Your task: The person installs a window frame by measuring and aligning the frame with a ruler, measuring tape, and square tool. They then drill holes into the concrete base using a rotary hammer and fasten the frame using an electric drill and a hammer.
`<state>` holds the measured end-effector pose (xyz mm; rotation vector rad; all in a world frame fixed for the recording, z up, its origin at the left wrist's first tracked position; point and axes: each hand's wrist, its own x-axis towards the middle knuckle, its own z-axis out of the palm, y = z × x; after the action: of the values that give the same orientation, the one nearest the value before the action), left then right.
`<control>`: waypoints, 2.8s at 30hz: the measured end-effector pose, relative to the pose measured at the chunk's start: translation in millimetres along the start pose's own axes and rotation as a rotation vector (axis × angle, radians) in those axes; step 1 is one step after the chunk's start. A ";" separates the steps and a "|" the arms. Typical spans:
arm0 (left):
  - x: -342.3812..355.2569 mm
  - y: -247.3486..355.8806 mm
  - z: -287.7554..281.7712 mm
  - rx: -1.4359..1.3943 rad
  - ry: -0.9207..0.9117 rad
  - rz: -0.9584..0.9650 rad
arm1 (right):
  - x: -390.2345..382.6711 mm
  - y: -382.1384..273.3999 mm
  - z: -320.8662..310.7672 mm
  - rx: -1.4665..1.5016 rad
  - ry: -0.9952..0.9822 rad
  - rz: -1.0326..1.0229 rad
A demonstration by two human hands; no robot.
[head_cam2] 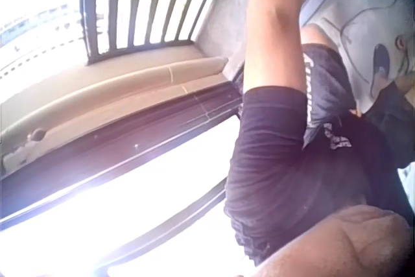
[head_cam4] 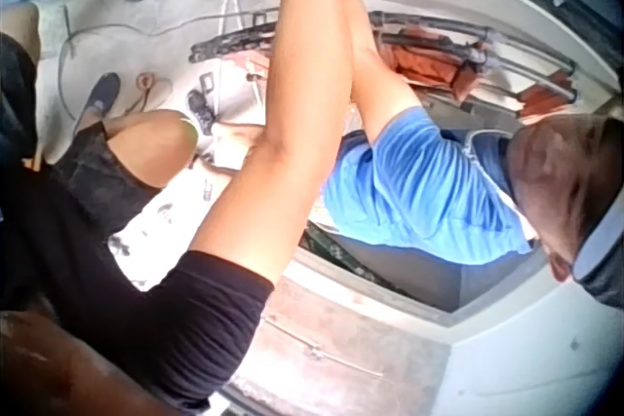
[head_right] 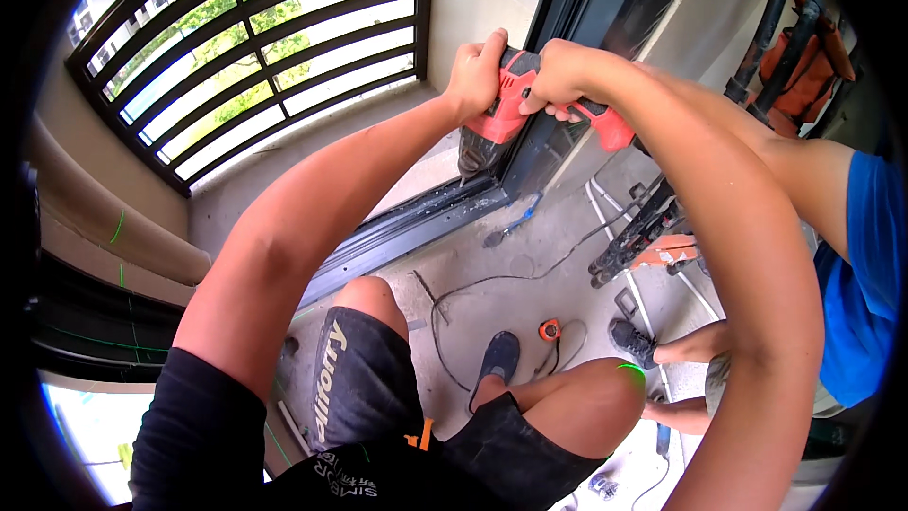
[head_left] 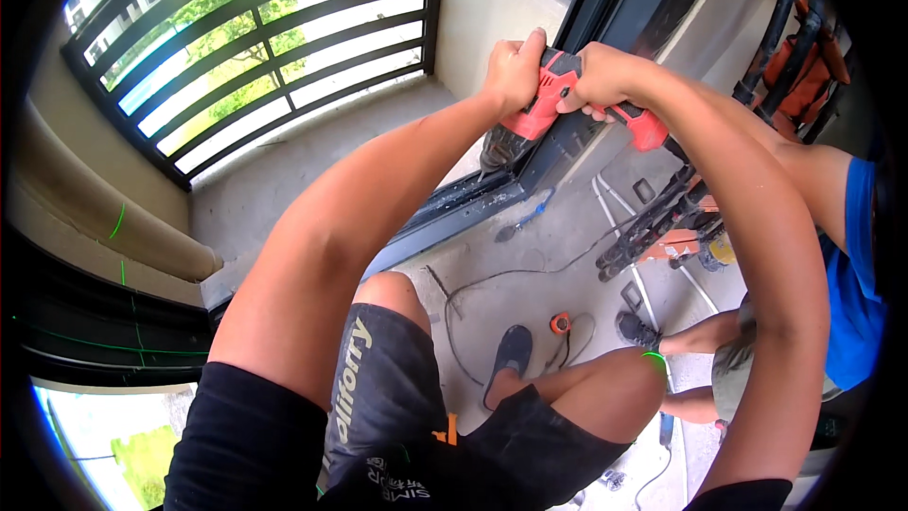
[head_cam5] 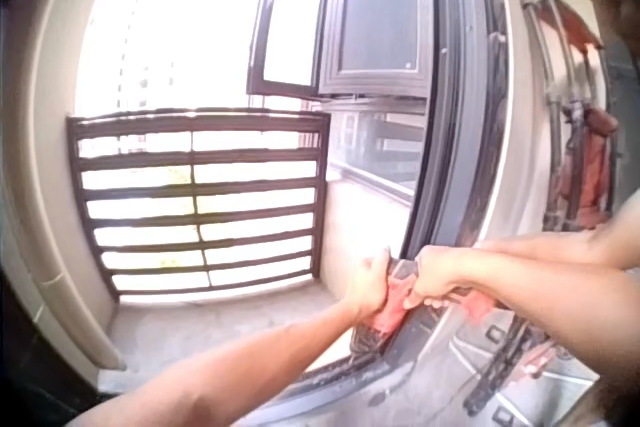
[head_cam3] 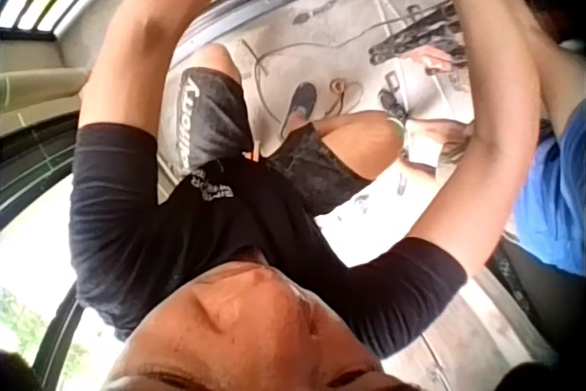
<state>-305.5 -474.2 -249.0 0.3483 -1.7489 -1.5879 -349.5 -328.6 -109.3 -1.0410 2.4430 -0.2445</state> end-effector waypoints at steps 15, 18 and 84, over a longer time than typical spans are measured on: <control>-0.7 21.1 -0.7 0.002 0.010 0.028 | -13.3 -10.0 -7.1 0.015 0.039 0.079; 1.2 25.5 -0.5 0.023 0.010 0.022 | -15.2 -9.7 -11.4 0.037 0.018 0.061; -63.8 138.7 1.7 -0.106 -0.246 0.127 | -164.3 -44.7 -45.4 -0.006 0.168 -0.027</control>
<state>-225.0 -404.5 -139.6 -0.0103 -1.8199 -1.6788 -244.4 -242.7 3.1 -1.0966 2.5813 -0.3470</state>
